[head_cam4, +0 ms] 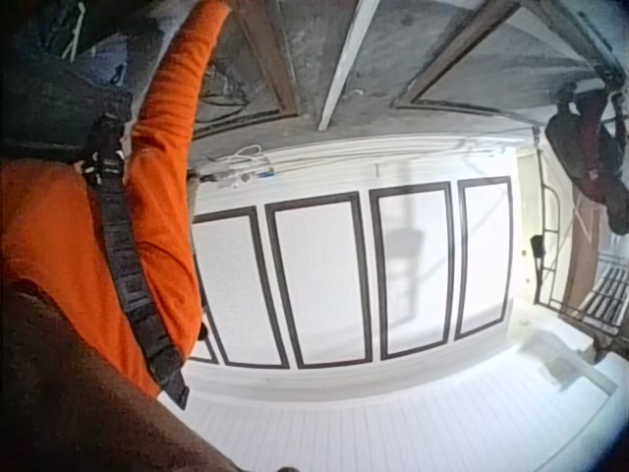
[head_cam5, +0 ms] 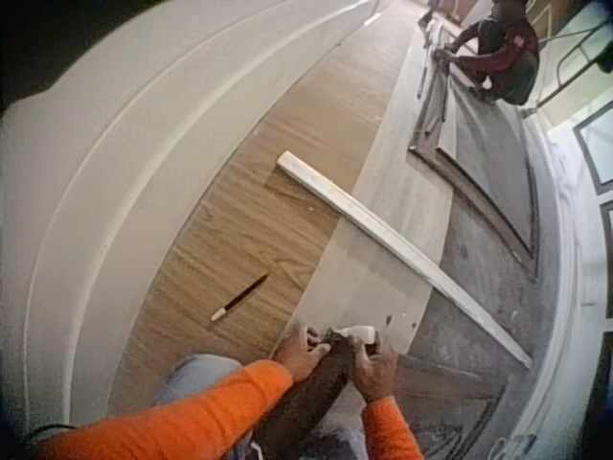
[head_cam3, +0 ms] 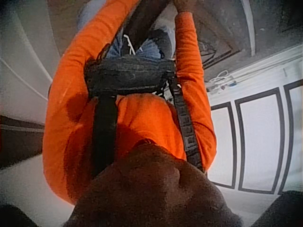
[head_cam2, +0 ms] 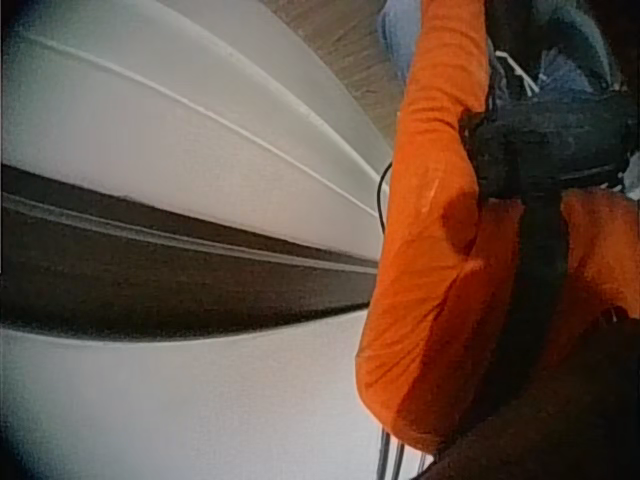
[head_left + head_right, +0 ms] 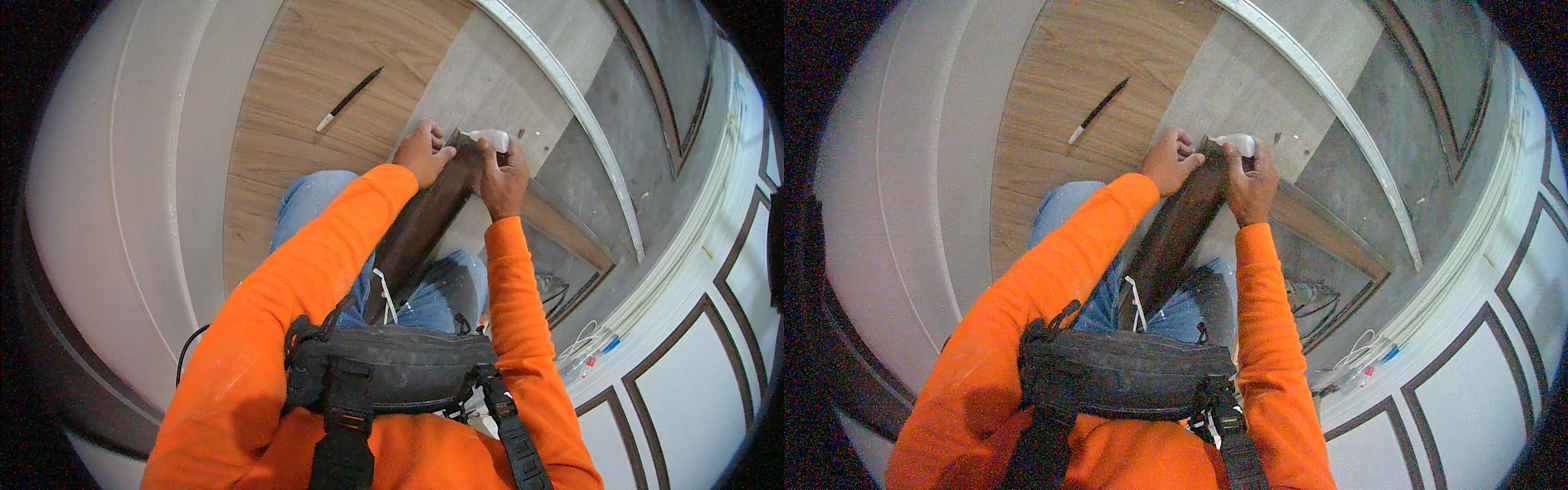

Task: The person applies adhesive from a small bottle to the corners and edges of a large rectangular wooden frame on the floor, then picks up the frame and moves it.

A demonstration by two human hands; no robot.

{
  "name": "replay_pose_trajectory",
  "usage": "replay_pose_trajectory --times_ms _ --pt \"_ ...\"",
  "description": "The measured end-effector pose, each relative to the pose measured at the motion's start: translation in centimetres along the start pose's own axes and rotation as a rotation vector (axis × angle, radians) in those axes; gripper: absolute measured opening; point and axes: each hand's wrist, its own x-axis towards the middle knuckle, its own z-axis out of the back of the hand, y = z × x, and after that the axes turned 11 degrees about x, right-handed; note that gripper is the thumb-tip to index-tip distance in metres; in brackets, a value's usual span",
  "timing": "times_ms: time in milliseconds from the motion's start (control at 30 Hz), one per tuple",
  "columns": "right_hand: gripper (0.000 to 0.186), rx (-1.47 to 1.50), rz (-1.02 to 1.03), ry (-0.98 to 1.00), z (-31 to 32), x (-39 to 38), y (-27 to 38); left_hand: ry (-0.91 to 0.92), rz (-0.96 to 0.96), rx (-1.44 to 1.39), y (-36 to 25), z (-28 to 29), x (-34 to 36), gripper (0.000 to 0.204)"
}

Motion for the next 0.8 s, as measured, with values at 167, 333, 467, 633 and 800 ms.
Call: replay_pose_trajectory --times_ms 167,333,467,633,800 --pt "0.029 -0.035 0.046 0.002 0.1 0.1 -0.7 -0.011 -0.017 -0.005 -0.1 0.0 -0.2 0.042" --pt "0.029 -0.011 0.013 0.000 -0.1 -0.1 0.1 -0.011 -0.031 0.011 -0.1 0.2 -0.2 0.045" --pt "0.029 -0.017 0.029 -0.008 -0.1 0.0 0.0 -0.011 -0.024 0.016 -0.2 0.2 -0.3 0.044" --pt "0.029 -0.032 0.032 0.008 -0.3 0.0 0.2 -0.002 -0.019 0.000 0.1 0.1 -0.2 0.044" --pt "0.027 -0.030 0.052 0.011 -0.5 0.0 0.1 -0.012 -0.038 -0.003 0.3 -0.1 -0.1 0.044"
